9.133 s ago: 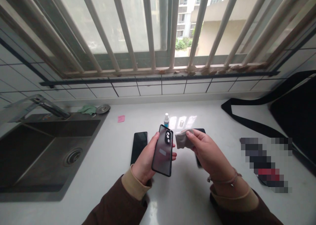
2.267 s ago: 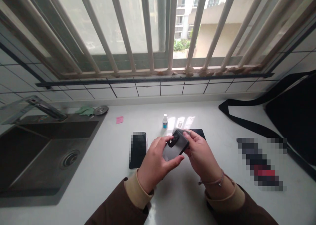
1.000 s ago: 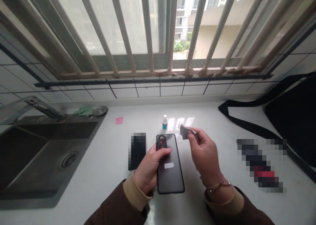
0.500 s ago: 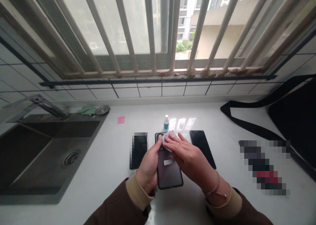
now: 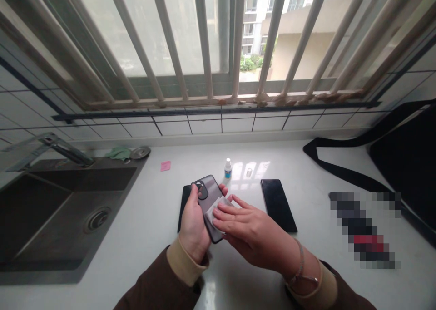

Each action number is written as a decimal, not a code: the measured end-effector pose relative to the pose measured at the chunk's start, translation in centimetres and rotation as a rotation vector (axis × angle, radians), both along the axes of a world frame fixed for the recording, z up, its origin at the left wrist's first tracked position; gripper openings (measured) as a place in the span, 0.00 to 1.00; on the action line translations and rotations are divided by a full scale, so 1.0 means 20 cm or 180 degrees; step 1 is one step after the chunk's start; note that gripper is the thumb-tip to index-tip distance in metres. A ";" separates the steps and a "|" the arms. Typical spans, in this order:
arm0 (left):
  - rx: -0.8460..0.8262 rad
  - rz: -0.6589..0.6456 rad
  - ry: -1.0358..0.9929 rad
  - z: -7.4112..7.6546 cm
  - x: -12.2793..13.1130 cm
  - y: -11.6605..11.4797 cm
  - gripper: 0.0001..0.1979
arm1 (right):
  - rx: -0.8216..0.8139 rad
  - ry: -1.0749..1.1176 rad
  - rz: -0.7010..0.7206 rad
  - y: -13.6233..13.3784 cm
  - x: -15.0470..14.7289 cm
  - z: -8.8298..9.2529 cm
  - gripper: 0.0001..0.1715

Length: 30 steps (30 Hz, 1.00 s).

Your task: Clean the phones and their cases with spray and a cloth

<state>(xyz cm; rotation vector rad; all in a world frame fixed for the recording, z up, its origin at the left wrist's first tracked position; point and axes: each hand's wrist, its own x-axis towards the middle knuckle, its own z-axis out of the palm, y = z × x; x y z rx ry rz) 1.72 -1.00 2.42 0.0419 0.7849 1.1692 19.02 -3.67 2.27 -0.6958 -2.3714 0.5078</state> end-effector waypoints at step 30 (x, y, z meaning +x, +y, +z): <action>0.0437 -0.0855 -0.0493 -0.03 0.03 -0.02 0.33 | -0.0074 0.0092 -0.0551 0.01 -0.03 -0.06 0.29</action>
